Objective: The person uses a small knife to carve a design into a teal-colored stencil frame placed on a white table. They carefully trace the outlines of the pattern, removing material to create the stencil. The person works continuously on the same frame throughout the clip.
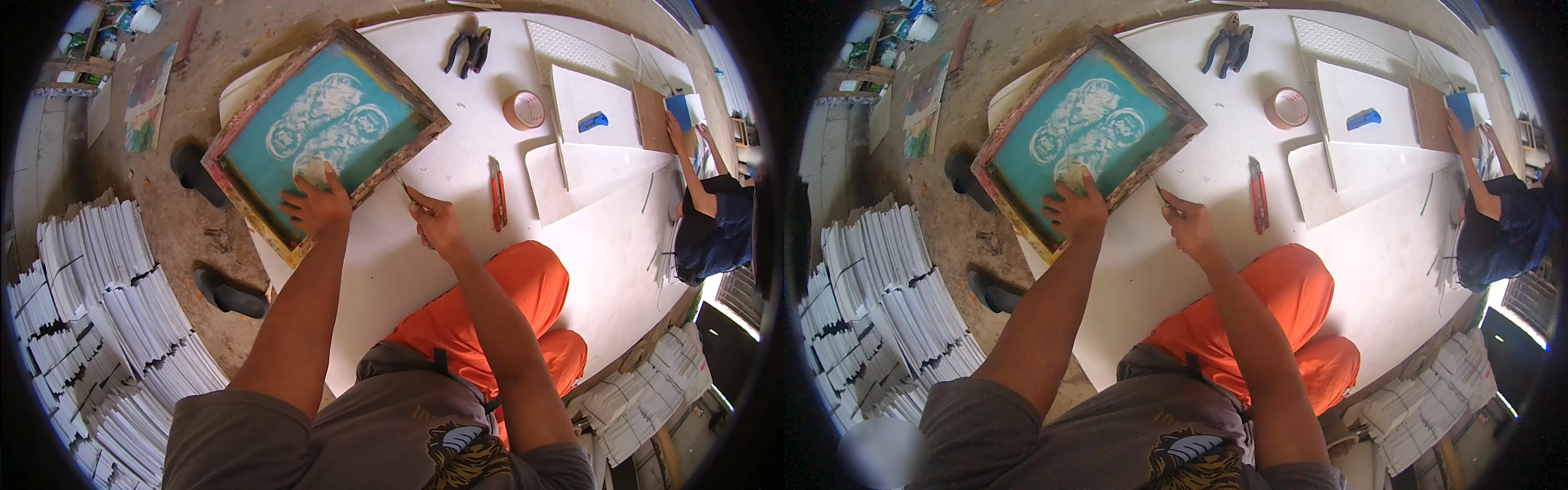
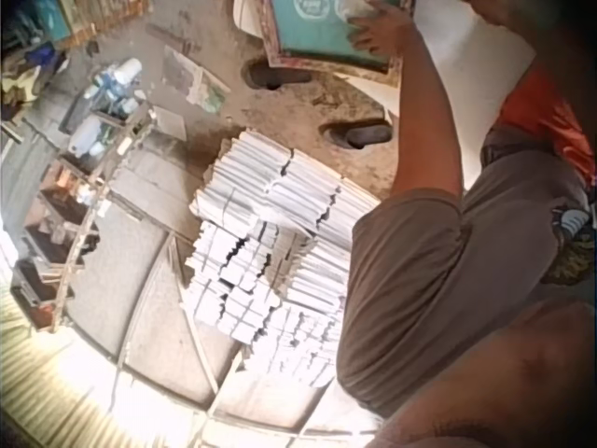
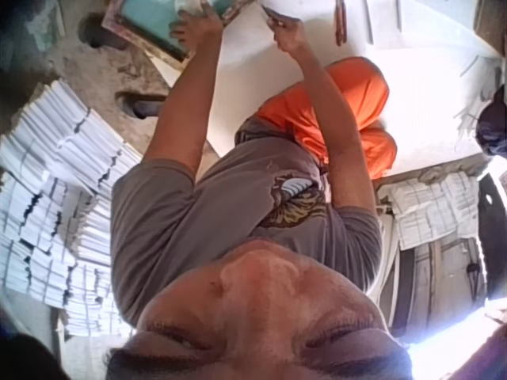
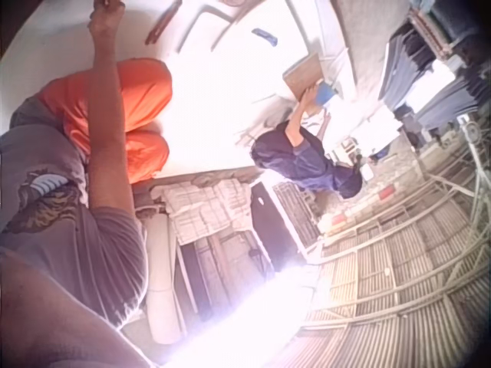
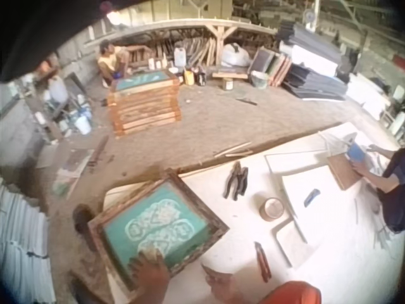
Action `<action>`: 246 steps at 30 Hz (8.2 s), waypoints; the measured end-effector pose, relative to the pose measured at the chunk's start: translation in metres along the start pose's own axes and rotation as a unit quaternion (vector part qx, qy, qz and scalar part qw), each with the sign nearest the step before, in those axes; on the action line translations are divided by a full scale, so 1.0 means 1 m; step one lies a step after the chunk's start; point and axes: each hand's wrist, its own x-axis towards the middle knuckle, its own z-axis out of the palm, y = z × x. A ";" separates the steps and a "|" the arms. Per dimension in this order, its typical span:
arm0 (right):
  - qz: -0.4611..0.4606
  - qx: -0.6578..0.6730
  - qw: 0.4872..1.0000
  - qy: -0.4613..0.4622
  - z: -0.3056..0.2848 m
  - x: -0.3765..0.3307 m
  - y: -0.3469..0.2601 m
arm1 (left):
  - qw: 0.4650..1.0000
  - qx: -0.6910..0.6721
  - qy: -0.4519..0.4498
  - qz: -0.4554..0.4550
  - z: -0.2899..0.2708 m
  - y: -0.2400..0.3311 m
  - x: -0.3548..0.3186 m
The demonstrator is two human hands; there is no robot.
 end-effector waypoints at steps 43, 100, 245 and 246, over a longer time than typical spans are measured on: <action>-0.293 -0.296 0.871 0.262 -0.024 0.042 0.009 | 0.967 0.056 0.048 0.245 -0.002 -0.055 0.008; -0.342 -0.187 0.861 0.326 -0.066 0.122 -0.127 | 0.966 0.011 0.048 0.255 -0.001 -0.057 0.006; -0.294 -0.238 0.923 0.067 -0.003 0.012 0.002 | 0.999 -0.012 0.036 -0.010 0.007 0.019 -0.009; -0.302 -0.192 0.932 0.055 -0.006 0.022 0.015 | 0.999 -0.011 0.035 -0.011 0.008 0.020 -0.010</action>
